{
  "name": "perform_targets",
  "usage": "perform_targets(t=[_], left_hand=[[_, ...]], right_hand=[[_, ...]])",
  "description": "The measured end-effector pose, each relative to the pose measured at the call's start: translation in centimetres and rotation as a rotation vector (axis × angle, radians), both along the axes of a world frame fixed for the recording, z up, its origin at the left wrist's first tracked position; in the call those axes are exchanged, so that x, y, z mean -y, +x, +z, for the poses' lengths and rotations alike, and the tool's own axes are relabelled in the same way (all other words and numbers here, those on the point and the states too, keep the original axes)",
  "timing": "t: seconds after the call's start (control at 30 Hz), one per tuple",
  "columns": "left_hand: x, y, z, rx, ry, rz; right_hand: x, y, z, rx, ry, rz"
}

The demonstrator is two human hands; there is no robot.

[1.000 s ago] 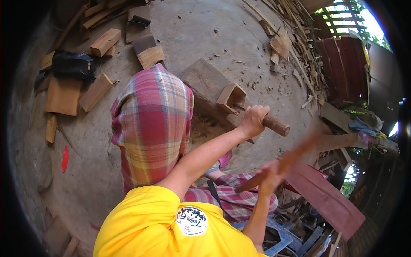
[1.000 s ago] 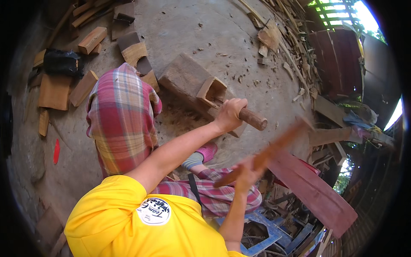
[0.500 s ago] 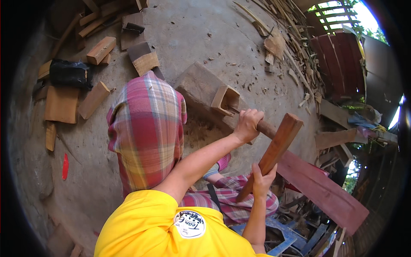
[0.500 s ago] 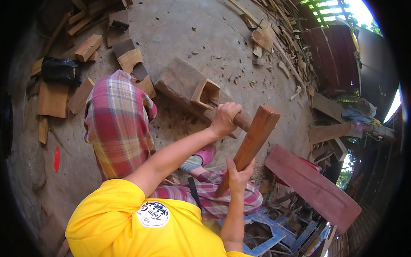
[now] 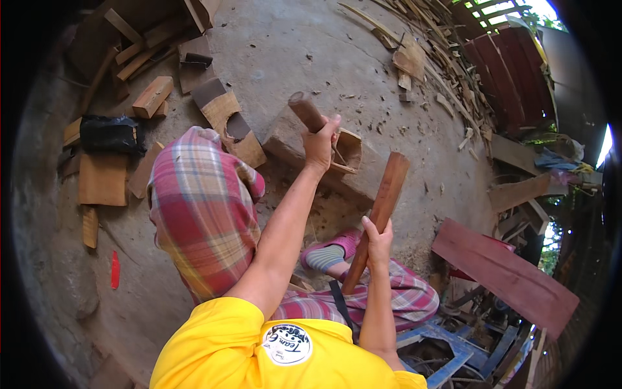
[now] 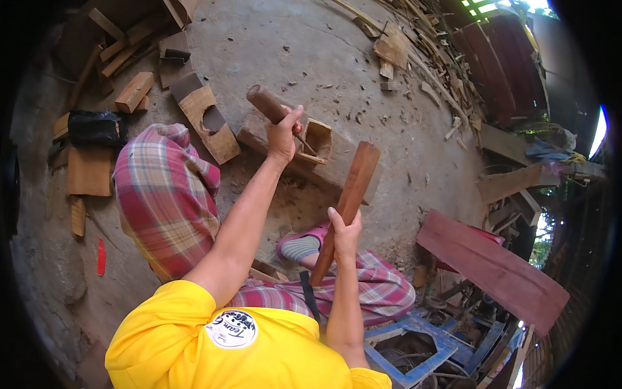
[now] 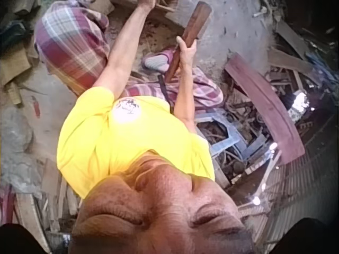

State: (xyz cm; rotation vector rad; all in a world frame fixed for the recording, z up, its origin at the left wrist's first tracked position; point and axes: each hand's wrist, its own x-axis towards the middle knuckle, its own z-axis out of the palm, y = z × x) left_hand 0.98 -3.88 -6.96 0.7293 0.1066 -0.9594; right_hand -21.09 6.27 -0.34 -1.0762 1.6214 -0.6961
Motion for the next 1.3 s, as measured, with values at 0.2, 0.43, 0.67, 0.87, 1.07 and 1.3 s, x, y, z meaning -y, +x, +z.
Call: perform_targets(t=[0.2,0.43,0.67,0.87,1.07,1.3], left_hand=[[-0.6,-1.7,2.6,0.491,-0.054,-0.203],[-1.2,-6.9,4.5,0.851,-0.122,-0.329],[-1.0,-8.7,4.4,1.057,-0.194,-0.277],[-0.4,-8.9,4.2,0.994,-0.166,-0.259],[-0.2,-8.8,4.7,0.956,-0.140,-0.254],[0.3,-8.2,4.6,0.878,-0.054,-0.212]], right_hand=[[-1.5,-0.1,1.1,0.120,-0.100,0.019],[-1.9,0.6,8.6,0.043,-0.199,-0.042],[-1.7,-0.1,14.9,0.288,-0.680,-0.071],[-1.4,-0.7,17.1,0.067,-0.637,0.127],[-0.4,1.4,17.2,0.086,-0.809,0.086],[-0.1,-1.4,15.2,-0.088,-0.277,0.007]])
